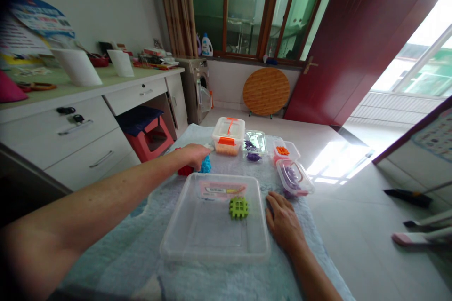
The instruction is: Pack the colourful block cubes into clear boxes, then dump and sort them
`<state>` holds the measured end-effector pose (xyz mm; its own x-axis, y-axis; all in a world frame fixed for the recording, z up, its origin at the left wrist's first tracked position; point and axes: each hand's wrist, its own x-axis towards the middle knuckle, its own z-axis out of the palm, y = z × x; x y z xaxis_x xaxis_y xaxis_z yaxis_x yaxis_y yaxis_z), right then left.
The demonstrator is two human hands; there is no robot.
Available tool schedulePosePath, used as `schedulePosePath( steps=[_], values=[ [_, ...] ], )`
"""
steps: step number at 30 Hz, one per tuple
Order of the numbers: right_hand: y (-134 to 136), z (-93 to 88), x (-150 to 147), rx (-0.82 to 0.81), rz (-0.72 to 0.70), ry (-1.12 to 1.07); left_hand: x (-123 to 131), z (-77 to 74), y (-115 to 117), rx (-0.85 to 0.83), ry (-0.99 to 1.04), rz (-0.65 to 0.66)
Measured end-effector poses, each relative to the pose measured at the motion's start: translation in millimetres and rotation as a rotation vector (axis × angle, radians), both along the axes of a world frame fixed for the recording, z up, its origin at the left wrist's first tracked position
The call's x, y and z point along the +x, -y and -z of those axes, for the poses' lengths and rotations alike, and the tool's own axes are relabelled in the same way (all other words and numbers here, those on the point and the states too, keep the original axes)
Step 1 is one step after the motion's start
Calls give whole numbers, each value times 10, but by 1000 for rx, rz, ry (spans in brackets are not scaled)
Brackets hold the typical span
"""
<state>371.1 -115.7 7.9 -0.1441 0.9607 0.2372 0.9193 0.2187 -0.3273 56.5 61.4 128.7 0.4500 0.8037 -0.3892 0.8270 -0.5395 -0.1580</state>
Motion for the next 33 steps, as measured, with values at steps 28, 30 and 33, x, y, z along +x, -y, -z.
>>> schedulePosePath(
  steps=[28,30,33],
  values=[
    [20,-67,-26,-6,-12,50,576,-633,1473,-249,242,405],
    [20,-64,-25,-3,-7,42,675,-474,1532,-287,124,377],
    [15,-53,-21,-5,-4,39,776,-329,1559,-327,-38,346]
  ],
)
